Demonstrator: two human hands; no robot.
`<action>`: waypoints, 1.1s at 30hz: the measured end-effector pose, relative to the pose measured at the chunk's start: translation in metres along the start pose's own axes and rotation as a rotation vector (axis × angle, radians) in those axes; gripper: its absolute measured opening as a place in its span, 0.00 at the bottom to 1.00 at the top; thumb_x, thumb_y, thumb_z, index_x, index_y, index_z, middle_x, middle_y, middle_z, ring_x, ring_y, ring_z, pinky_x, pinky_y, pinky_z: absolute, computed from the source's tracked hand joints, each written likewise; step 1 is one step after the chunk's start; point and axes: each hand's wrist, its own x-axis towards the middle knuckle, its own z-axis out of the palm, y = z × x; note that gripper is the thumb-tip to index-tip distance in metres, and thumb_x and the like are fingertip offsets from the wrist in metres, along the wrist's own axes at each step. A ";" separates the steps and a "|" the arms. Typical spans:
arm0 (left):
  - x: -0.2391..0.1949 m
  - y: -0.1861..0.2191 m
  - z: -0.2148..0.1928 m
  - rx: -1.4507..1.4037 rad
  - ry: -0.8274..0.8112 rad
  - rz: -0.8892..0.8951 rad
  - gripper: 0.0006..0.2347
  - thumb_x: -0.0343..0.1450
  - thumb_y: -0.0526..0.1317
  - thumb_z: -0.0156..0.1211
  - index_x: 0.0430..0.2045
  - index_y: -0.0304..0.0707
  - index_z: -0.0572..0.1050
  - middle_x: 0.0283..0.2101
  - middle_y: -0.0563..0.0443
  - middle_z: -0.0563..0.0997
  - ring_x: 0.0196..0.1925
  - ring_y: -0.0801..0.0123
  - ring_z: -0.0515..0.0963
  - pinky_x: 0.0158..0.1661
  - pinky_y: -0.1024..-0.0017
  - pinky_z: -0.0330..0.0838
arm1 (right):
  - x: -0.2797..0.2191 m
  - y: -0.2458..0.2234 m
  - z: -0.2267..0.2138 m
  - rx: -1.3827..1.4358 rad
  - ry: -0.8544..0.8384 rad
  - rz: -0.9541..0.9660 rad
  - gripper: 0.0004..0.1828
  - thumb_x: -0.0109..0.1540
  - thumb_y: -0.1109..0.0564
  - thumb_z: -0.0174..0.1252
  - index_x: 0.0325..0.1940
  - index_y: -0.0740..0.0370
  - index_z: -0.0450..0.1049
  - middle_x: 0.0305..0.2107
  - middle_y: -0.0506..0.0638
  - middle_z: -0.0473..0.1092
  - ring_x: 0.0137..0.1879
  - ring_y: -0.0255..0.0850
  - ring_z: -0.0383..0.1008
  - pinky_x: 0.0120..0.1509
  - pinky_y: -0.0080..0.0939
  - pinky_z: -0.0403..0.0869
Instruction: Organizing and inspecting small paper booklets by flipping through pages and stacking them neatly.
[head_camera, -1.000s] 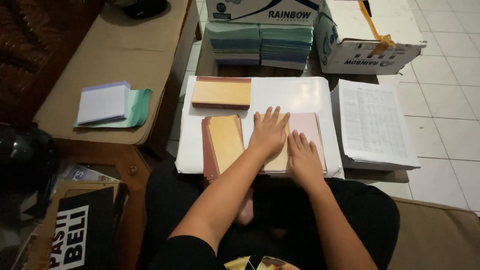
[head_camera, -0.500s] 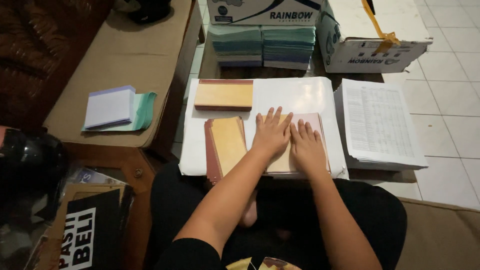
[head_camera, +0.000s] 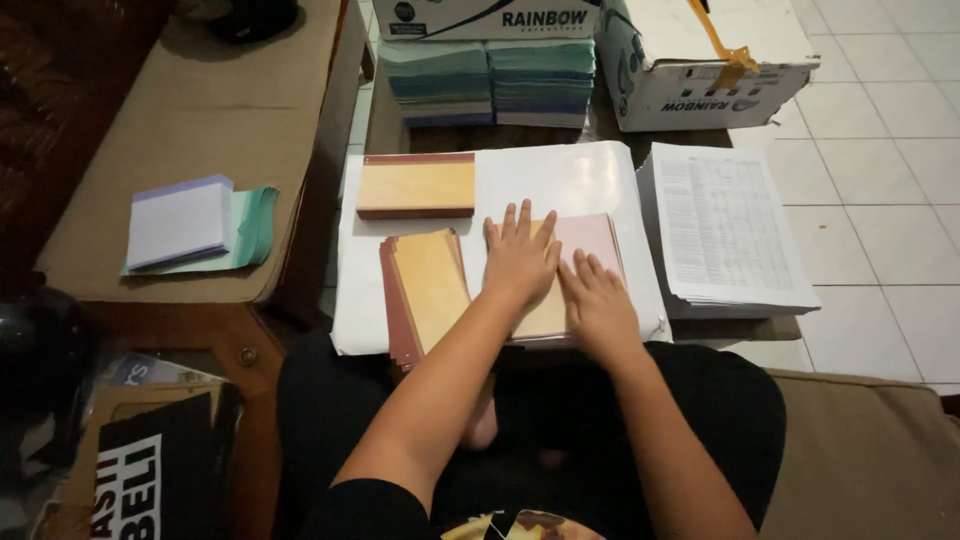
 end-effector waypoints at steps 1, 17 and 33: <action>-0.005 0.002 -0.005 0.000 -0.001 -0.007 0.25 0.78 0.54 0.28 0.73 0.57 0.57 0.78 0.38 0.51 0.80 0.47 0.45 0.70 0.37 0.34 | 0.009 0.004 0.001 0.003 -0.003 -0.006 0.31 0.67 0.51 0.42 0.77 0.45 0.61 0.73 0.52 0.57 0.78 0.51 0.56 0.75 0.56 0.59; 0.008 -0.008 0.078 0.185 0.398 0.345 0.22 0.72 0.46 0.46 0.59 0.36 0.73 0.64 0.44 0.75 0.68 0.47 0.71 0.64 0.35 0.56 | 0.025 0.004 -0.005 0.001 -0.051 0.184 0.29 0.71 0.43 0.35 0.78 0.34 0.57 0.76 0.48 0.52 0.81 0.47 0.48 0.80 0.56 0.46; -0.138 -0.011 0.009 -0.004 0.805 0.650 0.16 0.78 0.45 0.48 0.62 0.51 0.73 0.66 0.49 0.74 0.70 0.50 0.71 0.71 0.38 0.46 | 0.025 0.017 0.012 -0.011 0.002 0.124 0.29 0.71 0.45 0.39 0.78 0.40 0.59 0.76 0.53 0.52 0.81 0.50 0.48 0.80 0.57 0.48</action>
